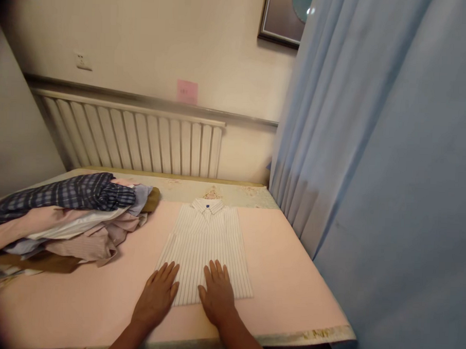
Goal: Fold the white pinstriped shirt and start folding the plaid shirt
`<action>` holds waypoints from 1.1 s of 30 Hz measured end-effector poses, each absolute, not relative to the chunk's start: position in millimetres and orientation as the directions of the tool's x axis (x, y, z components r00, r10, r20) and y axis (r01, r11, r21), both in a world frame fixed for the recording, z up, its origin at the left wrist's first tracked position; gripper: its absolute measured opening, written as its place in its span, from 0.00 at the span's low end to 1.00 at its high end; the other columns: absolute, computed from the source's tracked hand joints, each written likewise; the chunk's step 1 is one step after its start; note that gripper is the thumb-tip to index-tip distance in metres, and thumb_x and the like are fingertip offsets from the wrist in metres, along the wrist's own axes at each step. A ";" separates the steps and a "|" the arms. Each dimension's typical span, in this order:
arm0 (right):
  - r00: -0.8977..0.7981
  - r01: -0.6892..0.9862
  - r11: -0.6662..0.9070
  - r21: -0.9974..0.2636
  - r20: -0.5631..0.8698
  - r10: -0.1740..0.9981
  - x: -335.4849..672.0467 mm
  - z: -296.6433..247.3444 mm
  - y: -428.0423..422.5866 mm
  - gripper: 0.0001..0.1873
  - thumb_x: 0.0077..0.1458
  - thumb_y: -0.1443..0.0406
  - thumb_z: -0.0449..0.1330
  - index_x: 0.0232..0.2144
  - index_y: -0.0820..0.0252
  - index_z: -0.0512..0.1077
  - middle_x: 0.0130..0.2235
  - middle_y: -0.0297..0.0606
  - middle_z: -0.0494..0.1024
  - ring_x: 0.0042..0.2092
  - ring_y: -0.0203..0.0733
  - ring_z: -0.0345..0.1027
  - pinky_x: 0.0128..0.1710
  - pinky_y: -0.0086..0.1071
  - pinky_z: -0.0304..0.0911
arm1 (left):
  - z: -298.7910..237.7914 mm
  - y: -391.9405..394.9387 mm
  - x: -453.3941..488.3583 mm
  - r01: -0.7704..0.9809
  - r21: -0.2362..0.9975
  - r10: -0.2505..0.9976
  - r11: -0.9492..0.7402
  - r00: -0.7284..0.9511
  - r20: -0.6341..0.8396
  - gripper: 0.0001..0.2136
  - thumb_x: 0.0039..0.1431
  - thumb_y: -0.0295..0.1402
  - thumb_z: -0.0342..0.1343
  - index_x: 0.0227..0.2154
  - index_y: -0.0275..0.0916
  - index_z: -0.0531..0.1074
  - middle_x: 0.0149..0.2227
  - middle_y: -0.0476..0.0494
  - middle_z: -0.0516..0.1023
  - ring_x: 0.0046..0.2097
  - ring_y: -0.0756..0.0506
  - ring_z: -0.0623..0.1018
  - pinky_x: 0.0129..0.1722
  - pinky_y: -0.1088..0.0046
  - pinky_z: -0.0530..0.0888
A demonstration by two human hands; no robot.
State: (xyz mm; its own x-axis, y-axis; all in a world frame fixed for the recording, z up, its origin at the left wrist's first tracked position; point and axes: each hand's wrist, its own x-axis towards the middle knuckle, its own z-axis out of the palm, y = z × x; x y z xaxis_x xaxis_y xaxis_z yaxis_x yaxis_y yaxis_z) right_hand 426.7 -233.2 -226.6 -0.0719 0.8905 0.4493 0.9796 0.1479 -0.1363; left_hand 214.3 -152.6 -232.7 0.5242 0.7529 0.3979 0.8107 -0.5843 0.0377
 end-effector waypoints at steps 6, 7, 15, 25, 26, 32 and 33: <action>-0.095 0.982 0.157 -0.107 0.441 0.892 445.5 -227.1 -239.1 0.28 0.60 0.59 0.52 0.61 0.57 0.57 0.64 0.41 0.58 0.66 0.48 0.44 0.63 0.50 0.46 | -230.8 -152.6 214.0 0.813 0.053 0.764 -0.580 0.521 0.379 0.23 0.63 0.39 0.40 0.59 0.39 0.62 0.61 0.40 0.65 0.63 0.39 0.61 0.59 0.55 0.58; -0.096 0.982 0.157 -0.103 0.443 0.891 447.9 -227.7 -240.4 0.28 0.60 0.59 0.52 0.61 0.57 0.57 0.64 0.41 0.57 0.66 0.48 0.43 0.63 0.50 0.47 | -230.6 -152.7 213.9 0.811 0.054 0.763 -0.582 0.522 0.382 0.23 0.63 0.39 0.40 0.59 0.39 0.62 0.61 0.40 0.65 0.63 0.39 0.61 0.59 0.56 0.58; -0.034 0.986 0.098 -0.135 0.413 0.910 459.7 -233.1 -249.1 0.28 0.61 0.59 0.50 0.62 0.54 0.55 0.66 0.38 0.52 0.67 0.49 0.41 0.63 0.50 0.46 | -232.2 -152.2 214.3 0.813 0.041 0.761 -0.580 0.524 0.381 0.24 0.63 0.39 0.40 0.59 0.39 0.62 0.61 0.40 0.65 0.63 0.38 0.61 0.59 0.55 0.59; -0.124 0.968 0.188 -0.165 0.339 0.933 472.5 -227.9 -263.1 0.33 0.57 0.57 0.56 0.63 0.54 0.54 0.66 0.38 0.50 0.67 0.49 0.39 0.64 0.51 0.45 | -237.8 -150.2 213.2 0.808 0.054 0.757 -0.587 0.524 0.390 0.24 0.64 0.40 0.40 0.59 0.38 0.62 0.61 0.40 0.65 0.63 0.38 0.61 0.59 0.55 0.58; -0.132 0.966 0.197 -0.168 0.336 0.933 474.3 -228.2 -264.8 0.34 0.56 0.56 0.57 0.63 0.54 0.54 0.66 0.38 0.51 0.67 0.49 0.39 0.64 0.51 0.45 | -238.9 -149.8 212.9 0.805 0.056 0.756 -0.590 0.527 0.388 0.24 0.64 0.40 0.40 0.59 0.38 0.62 0.61 0.40 0.64 0.63 0.38 0.61 0.59 0.55 0.58; -0.153 0.961 0.226 -0.157 0.377 0.913 482.6 -238.8 -268.2 0.31 0.56 0.63 0.57 0.61 0.58 0.57 0.64 0.42 0.57 0.66 0.48 0.44 0.63 0.51 0.47 | -243.4 -152.1 203.6 0.749 0.040 0.700 -0.662 0.598 0.389 0.26 0.64 0.46 0.41 0.61 0.41 0.59 0.63 0.41 0.61 0.64 0.39 0.59 0.60 0.56 0.59; -0.156 0.961 0.229 -0.155 0.382 0.911 483.4 -240.8 -268.0 0.30 0.55 0.66 0.57 0.60 0.59 0.58 0.63 0.43 0.58 0.66 0.48 0.45 0.63 0.52 0.48 | -244.0 -153.2 200.5 0.728 0.030 0.679 -0.685 0.622 0.391 0.27 0.63 0.47 0.41 0.62 0.42 0.57 0.63 0.42 0.61 0.64 0.39 0.58 0.60 0.56 0.59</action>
